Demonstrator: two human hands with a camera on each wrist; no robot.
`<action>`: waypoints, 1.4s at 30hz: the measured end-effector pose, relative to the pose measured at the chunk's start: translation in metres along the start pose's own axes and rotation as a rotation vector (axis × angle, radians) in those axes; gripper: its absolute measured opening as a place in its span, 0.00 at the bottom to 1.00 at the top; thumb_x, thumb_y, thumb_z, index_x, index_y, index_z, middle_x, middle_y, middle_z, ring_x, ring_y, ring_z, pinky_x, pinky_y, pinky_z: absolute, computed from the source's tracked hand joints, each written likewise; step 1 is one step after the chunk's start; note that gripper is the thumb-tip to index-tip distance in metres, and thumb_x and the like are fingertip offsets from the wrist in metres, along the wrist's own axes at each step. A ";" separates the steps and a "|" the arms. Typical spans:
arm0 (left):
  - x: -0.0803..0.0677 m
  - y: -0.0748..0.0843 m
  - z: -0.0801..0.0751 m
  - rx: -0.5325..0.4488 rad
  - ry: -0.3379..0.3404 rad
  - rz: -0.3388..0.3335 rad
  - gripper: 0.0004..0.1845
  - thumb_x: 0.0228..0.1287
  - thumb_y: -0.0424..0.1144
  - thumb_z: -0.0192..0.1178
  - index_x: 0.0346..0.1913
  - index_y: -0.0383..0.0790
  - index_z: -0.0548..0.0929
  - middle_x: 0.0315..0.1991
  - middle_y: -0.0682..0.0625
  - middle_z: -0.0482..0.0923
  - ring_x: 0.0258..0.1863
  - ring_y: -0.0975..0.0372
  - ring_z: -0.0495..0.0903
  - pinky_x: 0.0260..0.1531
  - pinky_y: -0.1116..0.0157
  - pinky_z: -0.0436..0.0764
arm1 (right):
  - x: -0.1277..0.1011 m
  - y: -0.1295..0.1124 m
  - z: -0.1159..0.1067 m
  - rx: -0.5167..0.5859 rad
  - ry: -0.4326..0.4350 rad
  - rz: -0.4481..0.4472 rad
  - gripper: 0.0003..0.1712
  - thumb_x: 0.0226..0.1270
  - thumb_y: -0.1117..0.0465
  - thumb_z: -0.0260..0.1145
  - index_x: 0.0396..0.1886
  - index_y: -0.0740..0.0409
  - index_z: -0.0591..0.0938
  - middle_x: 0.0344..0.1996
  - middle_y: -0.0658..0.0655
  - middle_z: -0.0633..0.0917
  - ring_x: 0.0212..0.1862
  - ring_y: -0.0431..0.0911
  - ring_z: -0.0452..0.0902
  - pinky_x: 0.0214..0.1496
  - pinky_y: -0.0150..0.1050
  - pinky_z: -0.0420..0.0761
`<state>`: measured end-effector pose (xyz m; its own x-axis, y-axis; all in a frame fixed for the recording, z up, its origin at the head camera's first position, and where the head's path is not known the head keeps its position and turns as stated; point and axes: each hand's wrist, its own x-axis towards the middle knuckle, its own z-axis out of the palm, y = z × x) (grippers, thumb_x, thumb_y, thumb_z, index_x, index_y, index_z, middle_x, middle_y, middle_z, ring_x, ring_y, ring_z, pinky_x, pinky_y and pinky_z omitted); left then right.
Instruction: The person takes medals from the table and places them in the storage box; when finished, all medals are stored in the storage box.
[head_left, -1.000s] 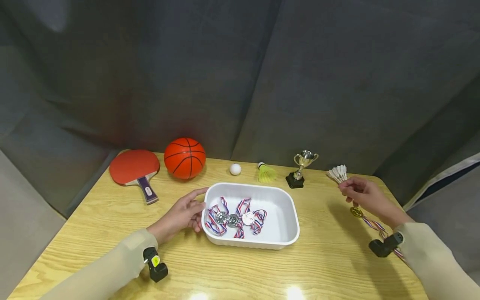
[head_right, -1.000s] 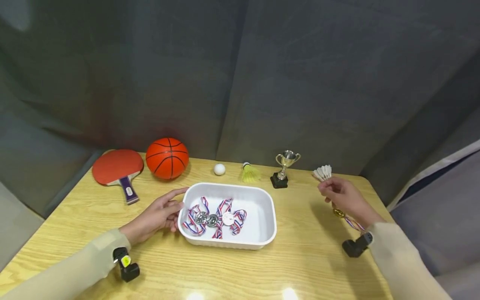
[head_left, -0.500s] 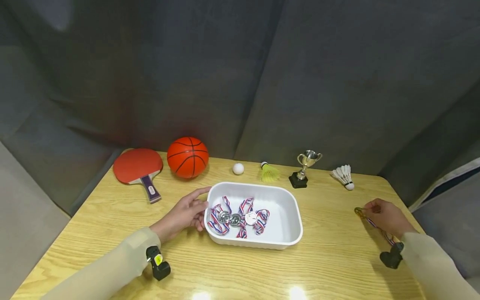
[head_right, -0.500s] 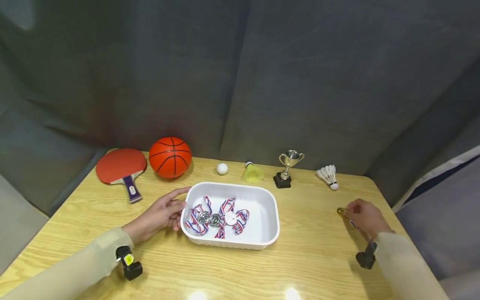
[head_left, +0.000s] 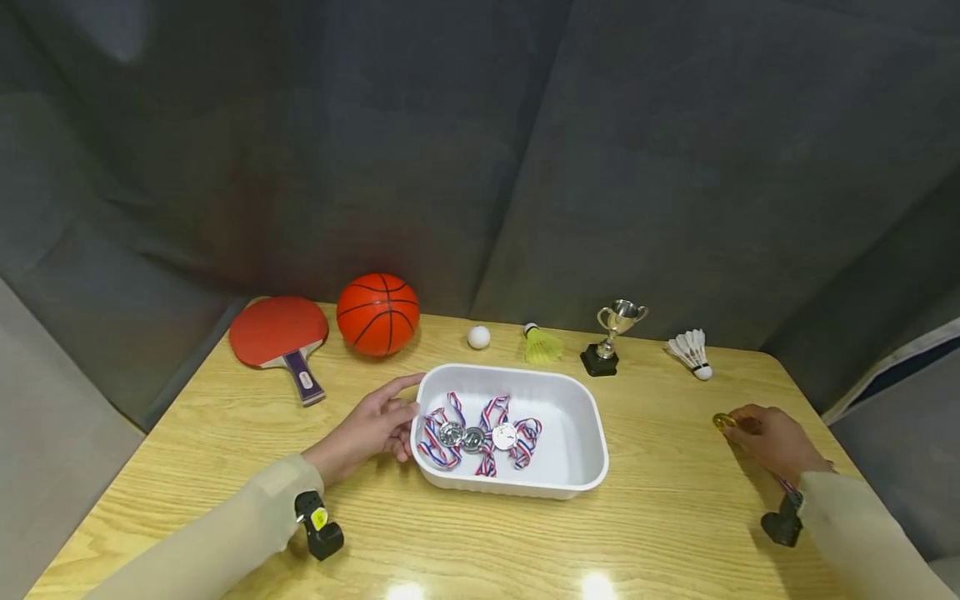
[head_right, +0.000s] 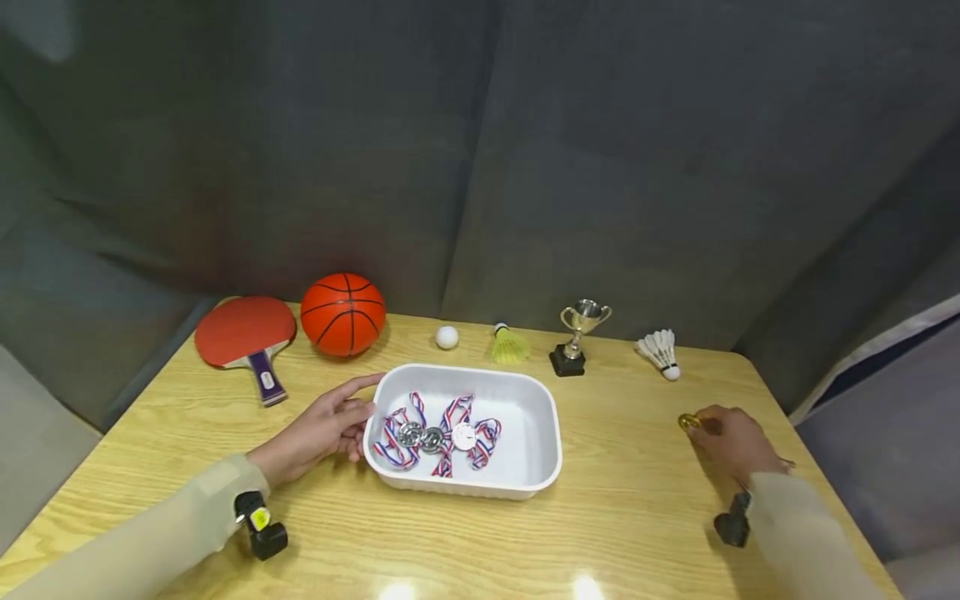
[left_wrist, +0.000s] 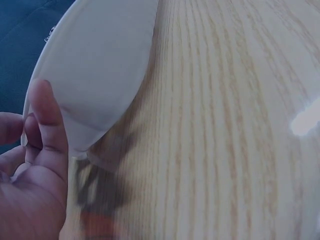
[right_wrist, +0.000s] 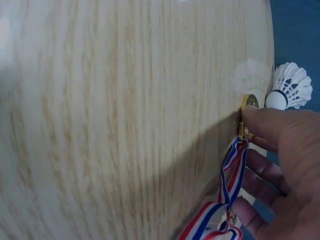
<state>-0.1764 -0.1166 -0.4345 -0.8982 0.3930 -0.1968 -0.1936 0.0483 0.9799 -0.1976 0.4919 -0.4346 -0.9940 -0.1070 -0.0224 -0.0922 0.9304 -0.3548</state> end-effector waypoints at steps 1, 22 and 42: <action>0.000 0.000 0.000 0.000 0.001 -0.001 0.31 0.83 0.35 0.50 0.83 0.48 0.58 0.38 0.43 0.79 0.25 0.63 0.79 0.25 0.72 0.84 | 0.000 -0.001 -0.001 0.014 -0.008 0.020 0.22 0.76 0.61 0.66 0.54 0.79 0.78 0.45 0.76 0.86 0.46 0.66 0.85 0.44 0.57 0.88; 0.000 0.000 0.002 -0.014 0.016 -0.011 0.31 0.82 0.34 0.50 0.83 0.48 0.59 0.37 0.44 0.80 0.24 0.64 0.79 0.24 0.72 0.84 | 0.000 -0.002 0.000 0.156 -0.047 0.084 0.21 0.83 0.63 0.55 0.56 0.81 0.76 0.35 0.63 0.88 0.32 0.41 0.82 0.34 0.35 0.82; -0.001 0.003 0.001 0.001 0.012 -0.018 0.30 0.83 0.35 0.50 0.82 0.49 0.60 0.36 0.45 0.79 0.26 0.63 0.79 0.25 0.72 0.84 | -0.005 -0.034 -0.031 0.547 -0.024 0.075 0.26 0.84 0.57 0.58 0.66 0.74 0.66 0.36 0.38 0.86 0.38 0.34 0.86 0.44 0.29 0.89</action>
<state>-0.1756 -0.1157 -0.4310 -0.8991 0.3814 -0.2149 -0.2095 0.0562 0.9762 -0.1914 0.4719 -0.3932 -0.9945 -0.0612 -0.0849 0.0290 0.6189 -0.7850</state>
